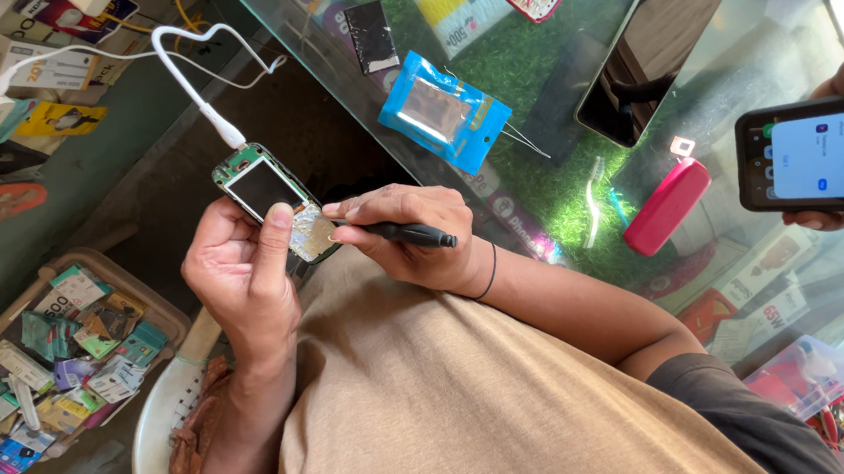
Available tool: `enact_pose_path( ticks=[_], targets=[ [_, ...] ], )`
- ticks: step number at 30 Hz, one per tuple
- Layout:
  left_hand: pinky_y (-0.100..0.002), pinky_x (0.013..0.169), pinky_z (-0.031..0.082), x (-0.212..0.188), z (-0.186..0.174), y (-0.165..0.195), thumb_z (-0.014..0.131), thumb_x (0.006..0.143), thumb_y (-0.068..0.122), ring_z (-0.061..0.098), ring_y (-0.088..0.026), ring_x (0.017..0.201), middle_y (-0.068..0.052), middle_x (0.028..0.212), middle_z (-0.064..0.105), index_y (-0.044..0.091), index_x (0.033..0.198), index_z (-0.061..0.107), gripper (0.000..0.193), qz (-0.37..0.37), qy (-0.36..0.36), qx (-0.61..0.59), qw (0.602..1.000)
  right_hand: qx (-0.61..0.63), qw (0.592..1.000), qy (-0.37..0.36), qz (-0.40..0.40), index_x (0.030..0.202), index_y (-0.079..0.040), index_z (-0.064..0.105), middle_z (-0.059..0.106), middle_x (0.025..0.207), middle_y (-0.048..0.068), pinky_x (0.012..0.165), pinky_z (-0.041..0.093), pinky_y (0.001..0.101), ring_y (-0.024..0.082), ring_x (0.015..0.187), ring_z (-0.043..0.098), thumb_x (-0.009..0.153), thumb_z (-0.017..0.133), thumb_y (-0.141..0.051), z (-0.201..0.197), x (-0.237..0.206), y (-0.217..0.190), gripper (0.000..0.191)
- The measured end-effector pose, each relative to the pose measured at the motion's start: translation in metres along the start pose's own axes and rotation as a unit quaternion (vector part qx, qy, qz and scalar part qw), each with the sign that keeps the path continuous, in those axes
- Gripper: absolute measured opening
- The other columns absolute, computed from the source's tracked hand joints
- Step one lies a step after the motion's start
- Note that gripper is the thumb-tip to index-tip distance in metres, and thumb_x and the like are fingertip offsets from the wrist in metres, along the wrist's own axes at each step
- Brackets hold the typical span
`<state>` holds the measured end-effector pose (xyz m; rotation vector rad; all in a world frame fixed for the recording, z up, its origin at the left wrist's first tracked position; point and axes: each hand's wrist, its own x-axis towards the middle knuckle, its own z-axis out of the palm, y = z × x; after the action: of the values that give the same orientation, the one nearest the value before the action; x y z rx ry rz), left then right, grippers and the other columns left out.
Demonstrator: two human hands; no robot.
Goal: The person disassembles a mobile phone, removes the back cover and battery, and uses a screwdriver and soldering iron to work on the circuit board. The person handles the phone components and tools throughout the clip.
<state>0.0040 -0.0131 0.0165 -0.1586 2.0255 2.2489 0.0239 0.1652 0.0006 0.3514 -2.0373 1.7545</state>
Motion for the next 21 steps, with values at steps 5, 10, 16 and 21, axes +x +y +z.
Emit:
enact_pose_path(
  ticks=[5, 10, 16, 21],
  targets=[
    [-0.020, 0.079, 0.048, -0.0001, 0.0002, -0.0013, 0.072, 0.103, 0.002, 0.062, -0.008, 0.085, -0.006, 0.094, 0.069, -0.004, 0.107, 0.064, 0.011, 0.001, 0.002, -0.008, 1.000, 0.001, 1.000, 0.000, -0.001, 0.101, 0.001, 0.063, 0.076, 0.095, 0.015, 0.081, 0.067, 0.0333, 0.027, 0.094, 0.079, 0.093, 0.082, -0.003, 0.0010, -0.0002, 0.0003, 0.021],
    [-0.021, 0.081, 0.049, -0.0001, 0.0000, -0.0022, 0.071, 0.103, 0.002, 0.064, -0.009, 0.085, -0.007, 0.096, 0.070, -0.004, 0.107, 0.063, 0.010, -0.002, 0.000, -0.030, 1.000, 0.005, 1.000, 0.003, -0.003, 0.101, 0.001, 0.063, 0.076, 0.096, 0.016, 0.081, 0.067, 0.0333, 0.027, 0.094, 0.079, 0.093, 0.081, -0.003, 0.0008, 0.0000, 0.0010, 0.021],
    [-0.021, 0.081, 0.050, 0.0008, -0.0004, -0.0051, 0.071, 0.103, 0.001, 0.063, -0.009, 0.086, -0.007, 0.096, 0.069, -0.004, 0.107, 0.063, 0.011, -0.003, -0.001, -0.035, 0.999, 0.005, 1.000, 0.001, 0.000, 0.101, 0.001, 0.063, 0.076, 0.096, 0.016, 0.081, 0.067, 0.0330, 0.027, 0.094, 0.079, 0.093, 0.081, -0.003, 0.0018, -0.0027, 0.0032, 0.021],
    [-0.020, 0.082, 0.049, 0.0029, -0.0036, 0.0020, 0.071, 0.103, 0.002, 0.062, -0.008, 0.088, -0.006, 0.099, 0.069, -0.004, 0.110, 0.063, 0.011, 0.012, -0.003, -0.004, 1.000, 0.027, 0.999, -0.019, 0.001, 0.105, -0.001, 0.062, 0.076, 0.103, 0.019, 0.088, 0.065, 0.0365, 0.029, 0.099, 0.078, 0.098, 0.077, -0.013, -0.0043, 0.0062, -0.0053, 0.020]
  ],
)
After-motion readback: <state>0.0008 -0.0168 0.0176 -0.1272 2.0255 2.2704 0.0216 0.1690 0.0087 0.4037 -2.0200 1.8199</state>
